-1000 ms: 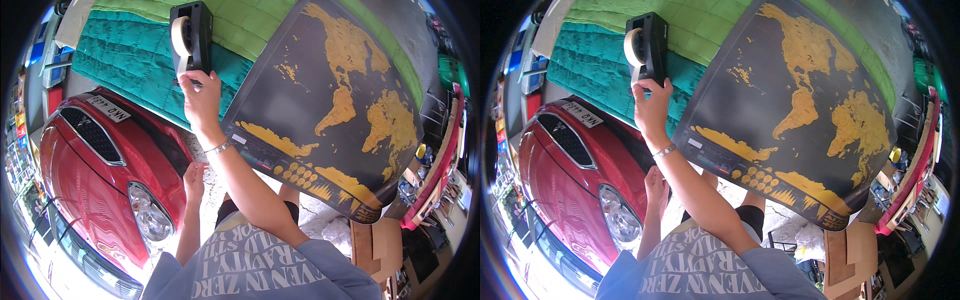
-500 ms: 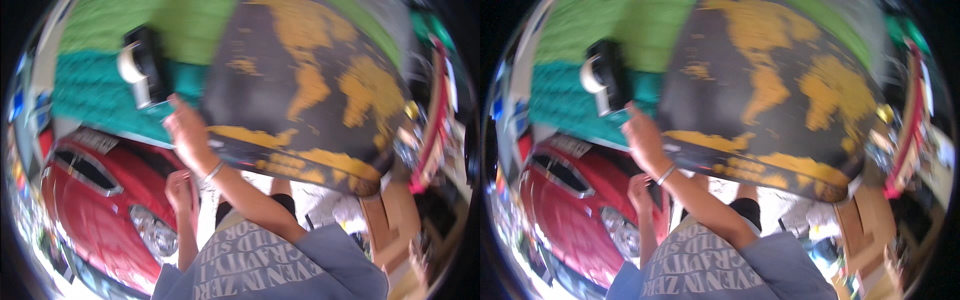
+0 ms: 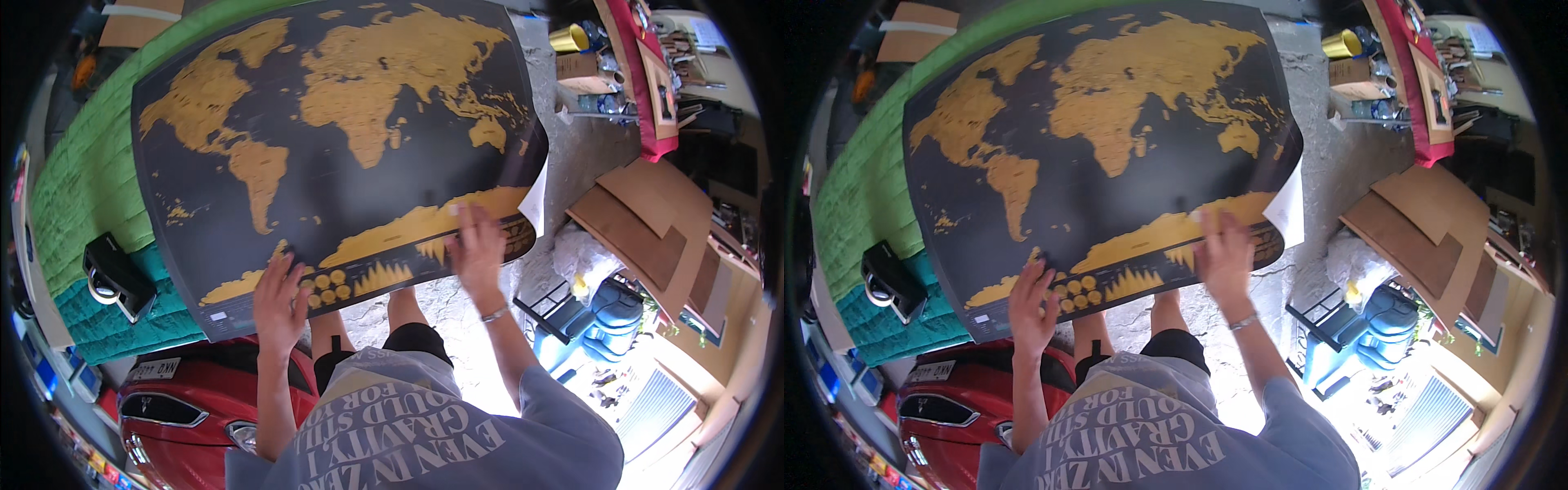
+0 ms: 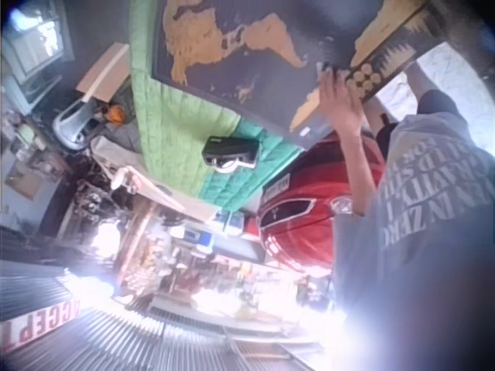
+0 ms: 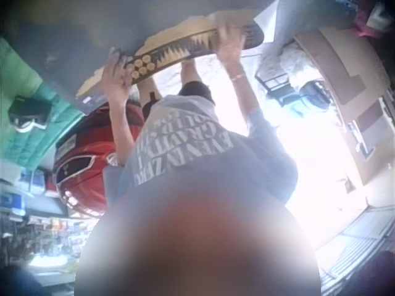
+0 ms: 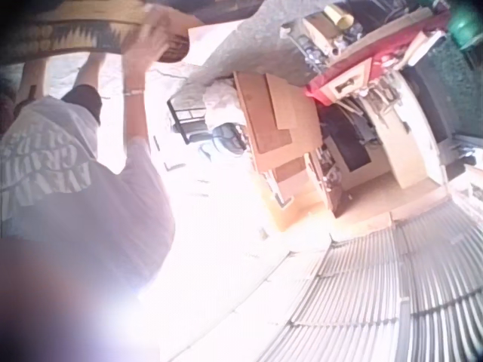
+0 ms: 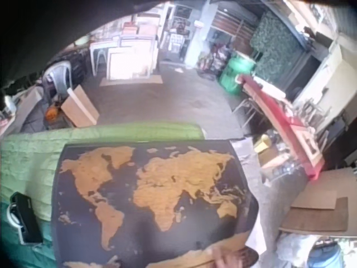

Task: The person tapes a large world map poster to a padded surface, then retrieves a wooden frame and a black frame. They place the poster into the black frame and inspect the assembled framed poster.

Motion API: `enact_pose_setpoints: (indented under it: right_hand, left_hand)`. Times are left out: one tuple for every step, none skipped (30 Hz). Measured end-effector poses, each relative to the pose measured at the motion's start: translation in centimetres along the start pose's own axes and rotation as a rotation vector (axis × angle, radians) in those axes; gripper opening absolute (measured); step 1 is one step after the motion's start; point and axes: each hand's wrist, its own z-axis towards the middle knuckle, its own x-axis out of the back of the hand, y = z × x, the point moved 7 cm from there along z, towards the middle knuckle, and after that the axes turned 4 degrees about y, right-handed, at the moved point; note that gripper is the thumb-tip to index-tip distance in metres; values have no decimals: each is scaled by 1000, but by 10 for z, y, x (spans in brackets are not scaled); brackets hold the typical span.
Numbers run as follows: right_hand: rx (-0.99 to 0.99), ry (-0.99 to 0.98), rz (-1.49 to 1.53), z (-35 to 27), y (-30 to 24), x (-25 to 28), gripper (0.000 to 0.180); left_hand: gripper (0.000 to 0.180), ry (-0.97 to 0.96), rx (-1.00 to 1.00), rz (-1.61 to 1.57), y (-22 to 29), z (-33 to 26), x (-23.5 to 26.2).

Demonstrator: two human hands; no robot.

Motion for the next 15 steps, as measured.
enact_pose_setpoints:
  right_hand:
    - [-57,23,-51,-3,39,3,69]
    - [-52,68,-91,-8,71,7,70]
    - [-64,103,-123,-14,101,9,72]
    - [-112,81,-78,-20,129,5,71]
    - [-130,82,-71,-25,153,0,74]
    - [-151,110,-16,-30,172,-5,74]
    - [-178,129,25,-33,190,-11,75]
    - [-191,151,51,-37,205,-15,75]
    - [-232,191,149,-40,220,-19,75]
    - [-269,231,243,-41,233,-24,74]
    - [-304,272,337,-44,244,-26,74]
    - [-331,321,387,-45,254,-28,69]
    - [-368,329,510,-47,263,-31,68]
    - [-424,326,641,-50,273,-35,67]
    - [-467,326,774,-53,281,-37,65]
  left_hand:
    - [39,-89,-66,12,20,18,-24]
    - [44,-160,-115,43,41,34,-49]
    - [49,-235,-156,65,63,48,-76]
    - [53,-283,-227,96,86,61,-101]
    - [58,-333,-294,117,110,74,-127]
    - [61,-368,-344,138,134,87,-151]
    - [65,-429,-389,165,158,101,-178]
    - [68,-435,-464,168,185,113,-201]
    - [72,-469,-526,181,211,124,-224]
    - [75,-498,-587,185,236,132,-246]
    - [78,-524,-632,184,259,139,-266]
    - [82,-543,-675,176,281,144,-285]
    - [85,-549,-718,150,302,148,-301]
    - [95,-568,-767,184,318,149,-317]
    - [97,-600,-771,197,329,147,-330]
